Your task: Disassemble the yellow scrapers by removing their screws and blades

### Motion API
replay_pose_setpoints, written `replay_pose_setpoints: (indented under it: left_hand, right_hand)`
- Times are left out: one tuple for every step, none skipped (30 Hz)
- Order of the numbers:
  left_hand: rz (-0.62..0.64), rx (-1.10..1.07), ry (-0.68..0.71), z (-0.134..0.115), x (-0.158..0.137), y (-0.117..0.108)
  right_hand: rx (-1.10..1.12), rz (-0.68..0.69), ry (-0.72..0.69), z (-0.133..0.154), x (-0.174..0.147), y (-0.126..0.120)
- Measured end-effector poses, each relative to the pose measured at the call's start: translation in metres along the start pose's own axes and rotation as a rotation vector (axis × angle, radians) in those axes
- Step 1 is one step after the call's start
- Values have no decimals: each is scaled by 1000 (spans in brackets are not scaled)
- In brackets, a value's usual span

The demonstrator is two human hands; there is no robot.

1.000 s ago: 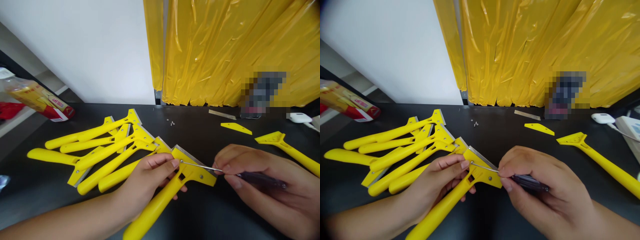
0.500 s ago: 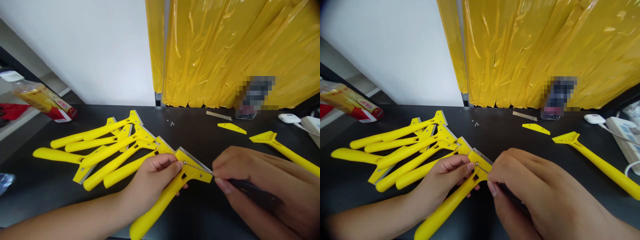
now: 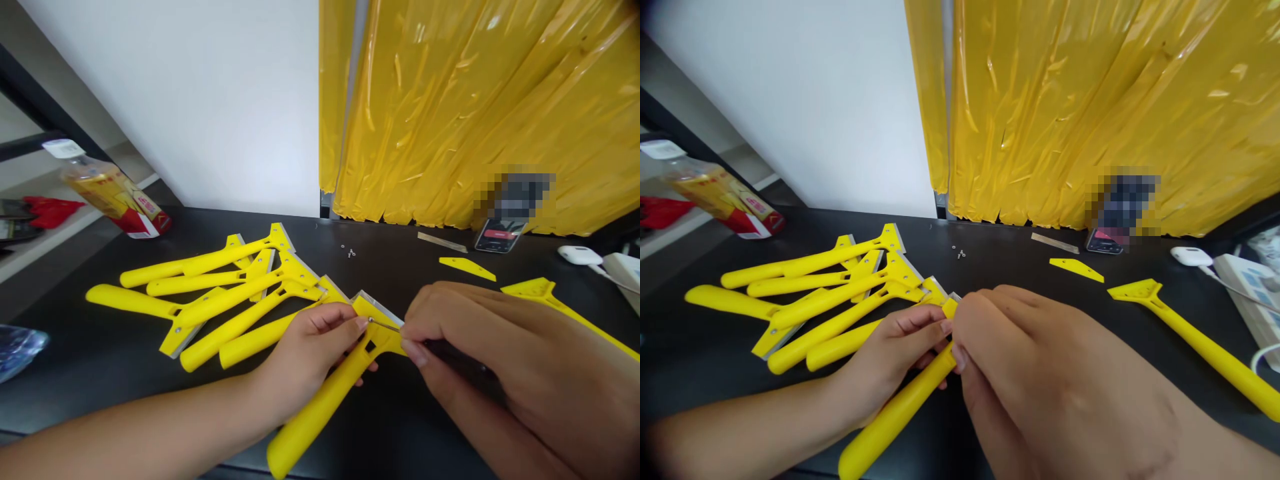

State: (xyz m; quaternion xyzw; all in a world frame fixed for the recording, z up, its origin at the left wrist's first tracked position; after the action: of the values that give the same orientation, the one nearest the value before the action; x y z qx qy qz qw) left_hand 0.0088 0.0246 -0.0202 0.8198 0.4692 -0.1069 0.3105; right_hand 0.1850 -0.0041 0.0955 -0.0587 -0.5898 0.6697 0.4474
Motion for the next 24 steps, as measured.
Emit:
replay_pose_setpoints:
  left_hand:
    - [3, -15, 5, 0, 0, 0]
    - [5, -29, 7, -1, -1, 1]
    - [3, -38, 10, -1, -1, 1]
    - [-3, -45, 12, -1, -1, 2]
    - [-10, -51, 12, -1, -1, 2]
    - [-18, -57, 12, -1, -1, 2]
    - [-23, -65, 13, 0, -1, 2]
    - [-25, -74, 16, 0, 0, 2]
    - [-25, -81, 20, 0, 0, 1]
    - [-22, -85, 20, 1, 0, 1]
    - [-18, -85, 20, 1, 1, 1]
    - [-15, -84, 18, 2, 1, 0]
    - [-10, -84, 16, 2, 2, 0]
    - [-5, -85, 15, 3, 2, -1]
    - [-1, -87, 16, 3, 3, -2]
    - [4, -88, 18, 3, 3, -2]
    - [8, -88, 21, 4, 3, -3]
    - [11, -87, 23, 4, 4, -3]
    - [13, -83, 23, 4, 4, -4]
    - [13, -77, 22, 3, 3, -4]
    - [12, -66, 19, 3, 3, -4]
    - [11, -55, 17, 2, 3, -4]
    - [9, -46, 18, 2, 2, -3]
    - [7, -38, 20, 1, 2, -3]
  right_hand:
    - [-16, 29, -36, 0, 1, 1]
    - [-21, 41, -63, 0, 2, 3]
    - [-17, 27, -85, 0, 1, 3]
    - [-20, -1, -105, 0, 0, 4]
    - [-38, -35, -122, -1, -1, 4]
    - [-66, -61, -140, 0, -3, 5]
    - [-98, -91, -166, 0, -4, 6]
    - [-125, -111, -189, 2, -6, 7]
    - [-145, -128, -201, 3, -7, 8]
    - [-156, -144, -209, 4, -7, 8]
    - [-158, -165, -219, 5, -7, 9]
    - [-149, -184, -211, 5, -7, 9]
    - [-126, -197, -201, 5, -7, 9]
    - [-81, -206, -192, 5, -6, 8]
    - [-17, -203, -184, 4, -6, 7]
    - [54, -185, -171, 3, -7, 6]
    - [105, -164, -150, 1, -8, 5]
    - [126, -143, -134, 0, -9, 3]
    - [117, -121, -126, -1, -10, 2]
    - [88, -105, -114, -2, -11, 0]
    - [57, -98, -112, -2, -12, -2]
    - [45, -101, -110, -3, -12, -3]
    - [65, -97, -107, -5, -12, -4]
    - [110, -84, -94, -6, -12, -4]
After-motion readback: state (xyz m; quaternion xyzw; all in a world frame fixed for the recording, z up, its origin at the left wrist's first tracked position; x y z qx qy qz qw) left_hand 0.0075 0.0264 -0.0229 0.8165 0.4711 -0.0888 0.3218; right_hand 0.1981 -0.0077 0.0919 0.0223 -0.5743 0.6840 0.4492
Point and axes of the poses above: each hand's wrist, its own x-axis towards the middle knuckle, its own y-axis out of the palm, z = x × y, the point moved 3 cm from there along x, towards the middle knuckle, and after that the axes turned 7 degrees about -y, right-handed, at the moved point
